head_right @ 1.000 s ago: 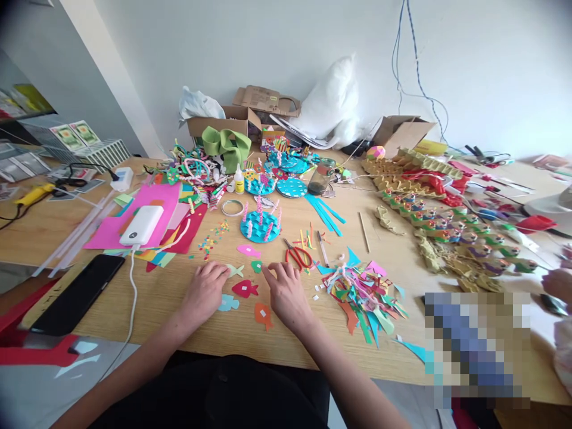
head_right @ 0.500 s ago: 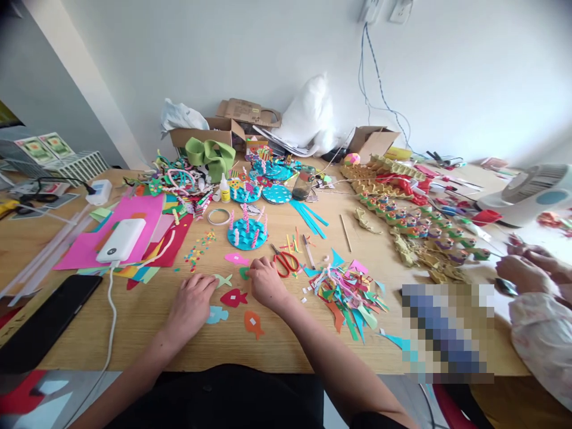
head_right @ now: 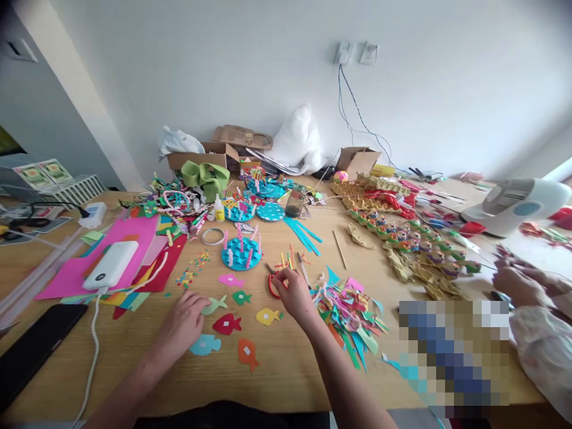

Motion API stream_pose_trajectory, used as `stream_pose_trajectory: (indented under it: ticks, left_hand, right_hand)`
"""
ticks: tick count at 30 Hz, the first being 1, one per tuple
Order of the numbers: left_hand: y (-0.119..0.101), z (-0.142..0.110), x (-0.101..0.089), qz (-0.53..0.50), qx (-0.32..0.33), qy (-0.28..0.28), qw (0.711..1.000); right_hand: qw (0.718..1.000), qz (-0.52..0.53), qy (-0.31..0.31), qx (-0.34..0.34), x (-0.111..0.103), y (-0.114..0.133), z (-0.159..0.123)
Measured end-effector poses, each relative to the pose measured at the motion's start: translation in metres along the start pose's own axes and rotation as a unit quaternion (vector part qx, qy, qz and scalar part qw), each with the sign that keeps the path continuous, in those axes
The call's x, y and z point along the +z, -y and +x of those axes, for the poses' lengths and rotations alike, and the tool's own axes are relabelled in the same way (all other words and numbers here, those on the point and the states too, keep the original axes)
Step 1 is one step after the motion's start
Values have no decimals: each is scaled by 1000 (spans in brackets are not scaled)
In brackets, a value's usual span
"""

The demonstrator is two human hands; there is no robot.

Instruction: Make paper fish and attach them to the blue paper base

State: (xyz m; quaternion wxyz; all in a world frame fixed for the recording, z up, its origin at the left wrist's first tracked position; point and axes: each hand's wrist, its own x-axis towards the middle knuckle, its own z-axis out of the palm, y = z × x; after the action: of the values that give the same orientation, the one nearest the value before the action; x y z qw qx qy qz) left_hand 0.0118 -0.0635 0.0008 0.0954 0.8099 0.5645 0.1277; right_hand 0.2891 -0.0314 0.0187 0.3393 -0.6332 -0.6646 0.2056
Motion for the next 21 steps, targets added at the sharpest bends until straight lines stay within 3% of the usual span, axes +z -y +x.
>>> stream_pose_trajectory:
  ticks: [5, 10, 15, 21]
  left_hand:
    - [-3, 9, -5, -39, -23, -14, 999]
    - [-9, 31, -16, -41, -24, -40, 998]
    - [-7, 65, -16, 0, -35, 4, 999]
    - [2, 90, 0, -29, -33, 33, 998]
  right_hand:
    - [999, -16, 27, -24, 3, -6, 18]
    - [986, -132, 90, -47, 13, -16, 71]
    - [954, -262, 141, -33, 32, -24, 118]
    - [961, -265, 66, -53, 31, -8, 158]
